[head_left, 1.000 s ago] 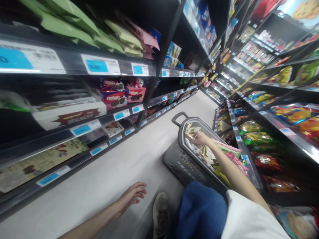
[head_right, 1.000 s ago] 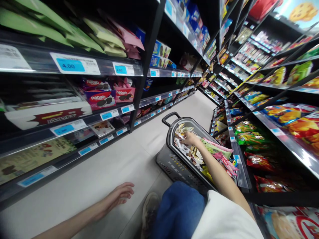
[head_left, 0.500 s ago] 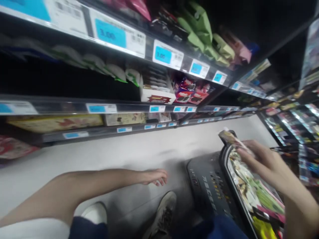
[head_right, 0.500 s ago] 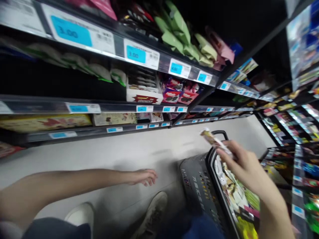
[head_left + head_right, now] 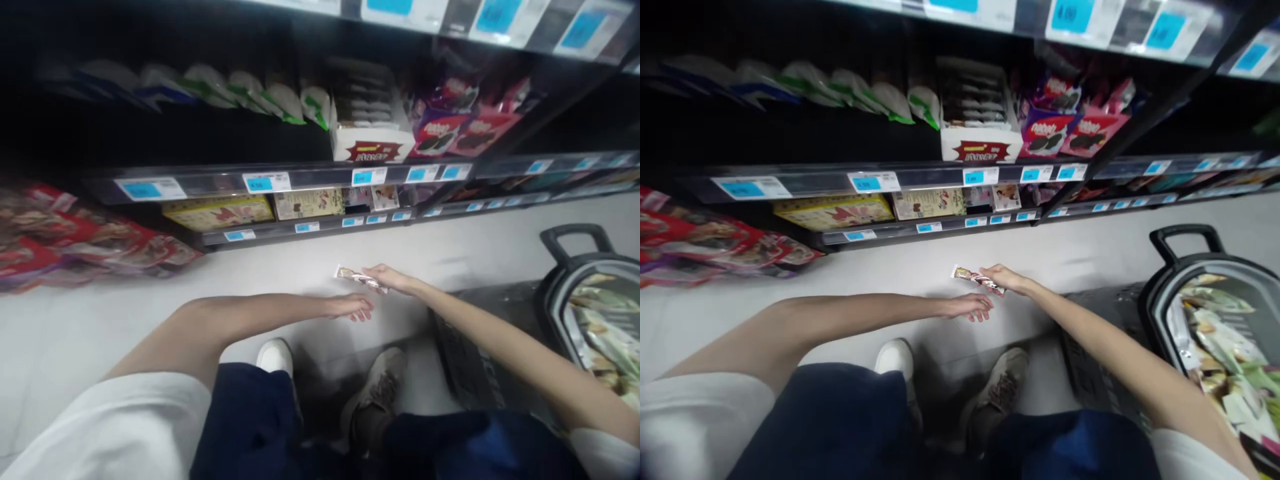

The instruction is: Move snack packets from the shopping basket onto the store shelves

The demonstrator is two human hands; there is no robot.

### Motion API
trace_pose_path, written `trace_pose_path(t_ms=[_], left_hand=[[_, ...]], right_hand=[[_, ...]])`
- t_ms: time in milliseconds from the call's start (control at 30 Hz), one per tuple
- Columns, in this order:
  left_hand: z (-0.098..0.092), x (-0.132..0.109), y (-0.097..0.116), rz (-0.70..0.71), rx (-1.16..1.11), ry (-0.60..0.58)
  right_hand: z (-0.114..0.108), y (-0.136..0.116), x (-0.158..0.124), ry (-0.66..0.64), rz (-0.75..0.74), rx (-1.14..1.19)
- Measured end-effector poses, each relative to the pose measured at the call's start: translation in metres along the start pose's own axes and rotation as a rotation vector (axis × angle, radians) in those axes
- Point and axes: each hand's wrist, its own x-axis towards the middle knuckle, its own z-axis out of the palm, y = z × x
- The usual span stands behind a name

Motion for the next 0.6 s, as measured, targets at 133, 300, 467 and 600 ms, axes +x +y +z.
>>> trace_pose_path(t_ms=[133,300,467,600], left_hand=[[-0.007,-0.01,-0.007,-0.036,0.067,0.019],[-0.004,-0.005,-0.008,-0.037,0.119,0.019],[0.0,0.001,-0.008,-0.065,0.142,0.012],[-0.002,0.003,-0.009,-0.048,0.145,0.002]], right_hand=[[0.001,0.037,-0.012,-0.037,0.072,0.072],[0.017,0.066,-0.021,-0.038,0.158,0.111],[0.024,0.067,-0.022,0.016,0.187,0.141],[0.02,0.064,-0.021,0.005,0.148,0.121]])
